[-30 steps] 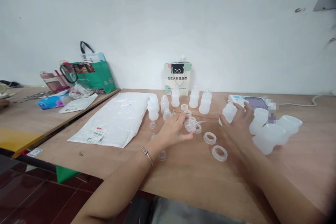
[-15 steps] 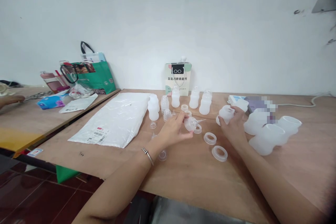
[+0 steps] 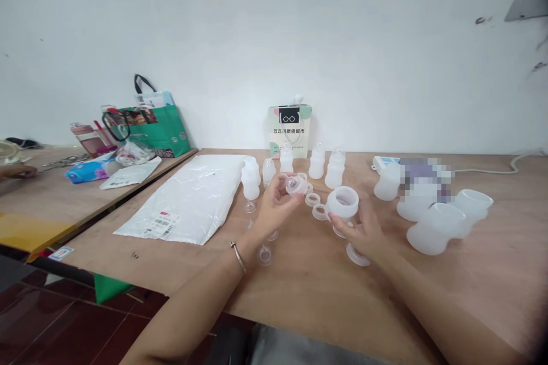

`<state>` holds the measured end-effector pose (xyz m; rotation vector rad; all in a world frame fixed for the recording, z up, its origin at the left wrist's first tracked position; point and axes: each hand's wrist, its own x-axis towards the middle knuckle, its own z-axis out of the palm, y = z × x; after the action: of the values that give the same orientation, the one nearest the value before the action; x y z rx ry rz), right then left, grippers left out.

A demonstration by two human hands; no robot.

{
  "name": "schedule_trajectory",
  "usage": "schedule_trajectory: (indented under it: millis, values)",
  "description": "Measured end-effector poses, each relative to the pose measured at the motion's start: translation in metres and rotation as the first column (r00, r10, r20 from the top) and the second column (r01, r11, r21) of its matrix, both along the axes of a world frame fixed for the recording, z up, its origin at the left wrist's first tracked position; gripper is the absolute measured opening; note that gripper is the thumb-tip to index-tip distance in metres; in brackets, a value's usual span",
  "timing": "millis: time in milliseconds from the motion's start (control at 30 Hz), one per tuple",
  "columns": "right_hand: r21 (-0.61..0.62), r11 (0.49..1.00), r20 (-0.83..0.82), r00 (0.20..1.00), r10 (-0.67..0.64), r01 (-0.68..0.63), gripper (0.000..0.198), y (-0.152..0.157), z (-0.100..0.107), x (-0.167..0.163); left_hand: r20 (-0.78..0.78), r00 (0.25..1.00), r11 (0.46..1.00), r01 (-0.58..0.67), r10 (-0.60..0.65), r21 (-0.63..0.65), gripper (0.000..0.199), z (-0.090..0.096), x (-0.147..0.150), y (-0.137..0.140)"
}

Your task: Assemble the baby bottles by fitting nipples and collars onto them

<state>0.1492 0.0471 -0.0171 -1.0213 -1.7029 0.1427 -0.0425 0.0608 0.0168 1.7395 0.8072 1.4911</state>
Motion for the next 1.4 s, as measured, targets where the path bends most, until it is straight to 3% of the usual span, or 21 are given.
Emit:
schedule_trajectory:
  millis: [167,400,600,833,1100,1267,1400]
  values:
    - [-0.174,0.976,0.117,0.981,0.152,-0.131,0.053,-0.009,0.001,-0.005,0.118,0.988,0.991,0.113,-0.105,-0.069,0.028,0.001,0.002,-0.003]
    - [-0.36,0.932,0.154,0.984,0.092,-0.031,0.051,-0.017,0.003,-0.011,-0.008,0.99,0.989,0.14,-0.14,-0.041,0.028,0.0,0.002,-0.006]
    - [-0.289,0.957,0.19,0.98,0.064,-0.007,0.048,-0.018,0.007,-0.011,-0.193,0.968,0.986,0.163,-0.164,-0.02,0.03,0.0,0.0,-0.005]
    - [-0.267,0.964,0.22,0.974,0.047,0.014,0.047,-0.018,0.007,-0.011,-0.26,0.95,0.985,0.168,-0.174,-0.047,0.044,0.001,-0.002,-0.002]
    - [-0.305,0.952,0.214,0.976,0.049,0.019,0.043,-0.02,0.007,-0.013,-0.277,0.913,0.952,0.27,-0.301,-0.144,0.033,0.004,-0.012,0.004]
    - [-0.342,0.939,0.209,0.977,0.032,0.042,0.042,-0.021,0.005,-0.014,-0.312,0.925,0.973,0.18,-0.217,-0.143,0.034,-0.001,-0.014,0.009]
    - [-0.355,0.935,0.188,0.977,0.101,-0.029,0.036,-0.024,0.006,-0.015,-0.323,0.933,0.986,0.129,-0.156,-0.105,0.028,0.001,-0.017,0.01]
